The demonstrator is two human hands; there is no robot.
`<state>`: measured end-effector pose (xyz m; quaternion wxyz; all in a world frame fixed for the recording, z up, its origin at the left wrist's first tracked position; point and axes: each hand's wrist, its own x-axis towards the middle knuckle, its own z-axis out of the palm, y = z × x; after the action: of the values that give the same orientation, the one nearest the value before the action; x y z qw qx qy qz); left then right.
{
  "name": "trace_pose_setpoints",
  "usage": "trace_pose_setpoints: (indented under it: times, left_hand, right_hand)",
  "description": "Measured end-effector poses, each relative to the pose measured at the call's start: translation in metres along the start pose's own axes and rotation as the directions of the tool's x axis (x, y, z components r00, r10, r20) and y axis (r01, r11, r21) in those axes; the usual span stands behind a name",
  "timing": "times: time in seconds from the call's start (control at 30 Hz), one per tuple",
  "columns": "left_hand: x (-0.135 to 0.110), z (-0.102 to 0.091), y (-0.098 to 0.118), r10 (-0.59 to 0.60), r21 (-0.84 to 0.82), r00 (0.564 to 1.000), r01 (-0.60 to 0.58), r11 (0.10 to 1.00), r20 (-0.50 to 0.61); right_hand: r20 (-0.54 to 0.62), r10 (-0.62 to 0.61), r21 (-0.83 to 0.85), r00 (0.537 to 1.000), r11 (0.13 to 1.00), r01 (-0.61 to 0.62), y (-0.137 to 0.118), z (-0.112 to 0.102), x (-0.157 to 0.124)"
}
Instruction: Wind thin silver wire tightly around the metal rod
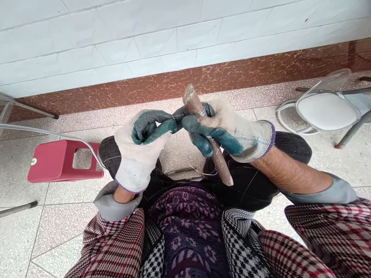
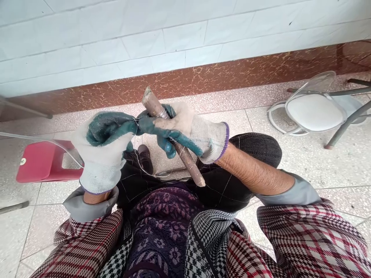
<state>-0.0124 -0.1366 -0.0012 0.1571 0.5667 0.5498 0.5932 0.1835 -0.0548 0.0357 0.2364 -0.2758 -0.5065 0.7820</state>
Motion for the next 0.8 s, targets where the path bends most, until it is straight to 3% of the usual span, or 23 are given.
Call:
trace_pose_setpoints:
  times: [0.1,0.27,0.37,0.47,0.57,0.7,0.8]
  left_hand:
    - [-0.002,0.003,-0.001,0.068,0.065,0.996,-0.064,0.996,-0.049]
    - [-0.005,0.008,-0.002,0.125,0.198,0.988,-0.106,0.975,-0.087]
    - [-0.005,0.008,-0.002,0.182,0.216,0.976,-0.154,0.964,-0.116]
    - [-0.005,0.006,-0.003,0.115,0.156,0.985,-0.095,0.983,-0.127]
    - [-0.005,0.006,-0.004,0.069,0.191,0.989,-0.042,0.981,-0.133]
    - [-0.007,0.009,-0.004,0.132,0.23,0.978,-0.093,0.969,-0.161]
    - [-0.008,0.011,-0.005,0.129,0.184,0.976,-0.096,0.978,-0.175]
  right_hand:
    - [0.05,0.02,-0.069,0.999,0.997,-0.016,0.003,0.004,-0.002]
    - [0.054,-0.104,-0.258,0.993,0.959,0.115,0.013,0.007,0.002]
    - [0.039,-0.058,-0.228,0.998,0.972,0.065,0.016,0.006,0.003]
    - [0.022,-0.023,-0.16,0.999,0.987,0.027,0.013,0.007,0.0]
    - [-0.003,-0.055,-0.105,0.998,0.993,0.055,0.01,0.01,-0.001]
    - [0.05,-0.102,-0.148,0.994,0.983,0.108,0.012,0.011,0.001]
    - [-0.011,-0.097,-0.156,0.995,0.983,0.094,0.015,0.011,0.002]
